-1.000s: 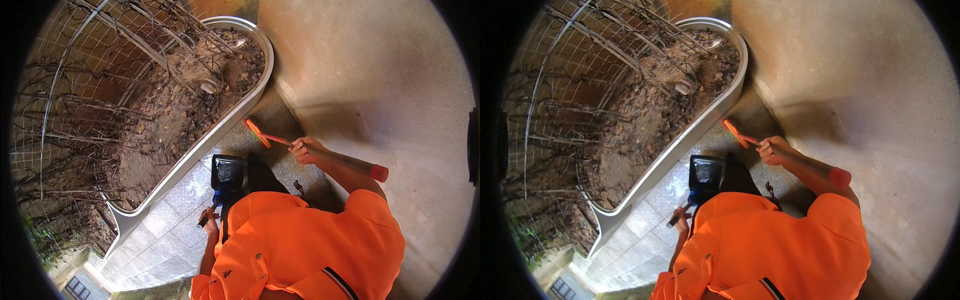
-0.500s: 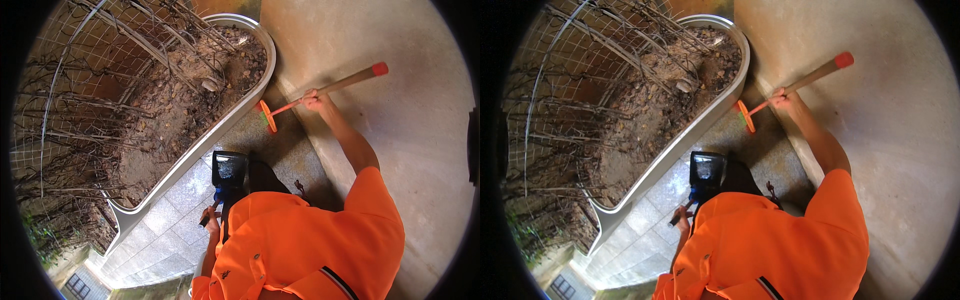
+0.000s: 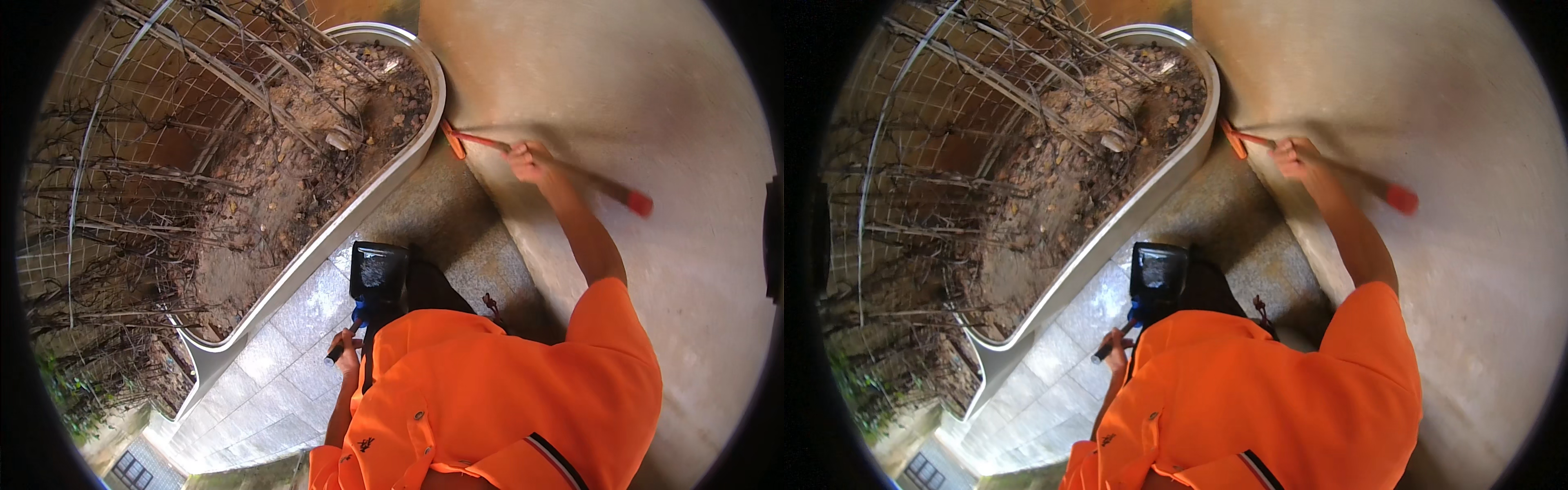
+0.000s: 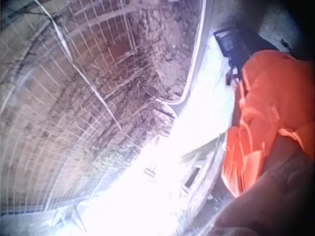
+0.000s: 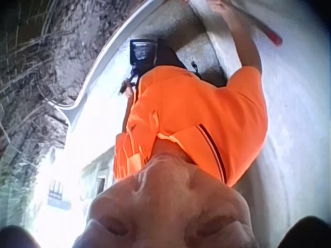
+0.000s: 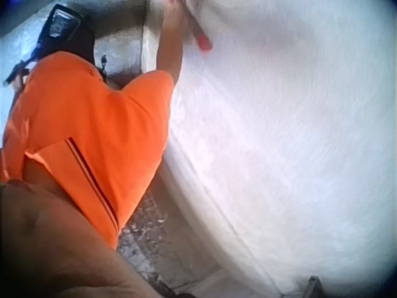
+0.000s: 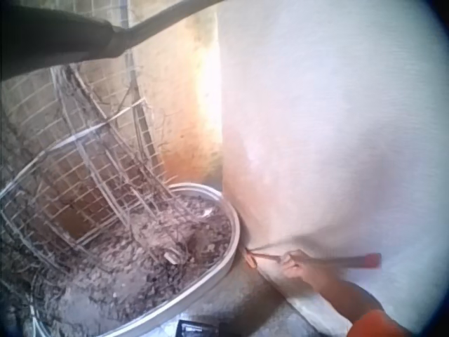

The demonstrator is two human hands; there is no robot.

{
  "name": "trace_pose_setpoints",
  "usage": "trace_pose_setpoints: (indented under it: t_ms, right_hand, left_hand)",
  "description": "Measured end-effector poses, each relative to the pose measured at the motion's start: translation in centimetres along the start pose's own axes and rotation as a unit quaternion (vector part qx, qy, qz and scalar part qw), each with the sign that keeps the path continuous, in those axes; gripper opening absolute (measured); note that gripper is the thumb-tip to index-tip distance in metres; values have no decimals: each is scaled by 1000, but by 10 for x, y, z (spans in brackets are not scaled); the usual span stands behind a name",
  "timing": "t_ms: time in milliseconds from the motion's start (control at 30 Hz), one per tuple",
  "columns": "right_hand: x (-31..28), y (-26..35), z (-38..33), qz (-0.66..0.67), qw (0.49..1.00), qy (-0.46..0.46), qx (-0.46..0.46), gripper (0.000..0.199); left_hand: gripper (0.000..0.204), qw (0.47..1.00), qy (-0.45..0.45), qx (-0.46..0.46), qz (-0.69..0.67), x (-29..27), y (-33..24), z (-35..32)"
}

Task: The person sweeps debris from a tiled walkway into a dustpan using a broom. They move along the path, sweeping near planters and walls, then collect the swept debris into the dustpan.

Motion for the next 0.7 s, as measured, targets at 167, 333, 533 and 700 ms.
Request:
trace_pose_setpoints:
  t_ms: [167, 333, 533, 700]
  right_hand:
    - [-5, -77, -83, 88, 996, -3, -11, 33]
    - [-13, -142, -134, 26, 994, -85, -67, 25]
    - [-19, -209, -157, -49, 972, -230, -1, 13]
    - [-57, -239, -157, 129, 974, -185, 12, 7]
  left_hand:
    - [31, 998, 31, 47, 7, 7, -5, 1]
    - [30, 996, 57, 58, 29, 10, -13, 11]
    - [29, 993, 58, 88, 51, 6, -24, 14]
    - [29, 990, 53, 113, 64, -2, -31, 13]
Point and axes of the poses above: each hand's wrist, its own z-axis towards the middle knuckle, its own x-axis out of the palm, y = z × x, the point moved 4 cm from there along z, towards the middle knuckle, and after that the axes turned 11 degrees about z, right-handed, at the moved point
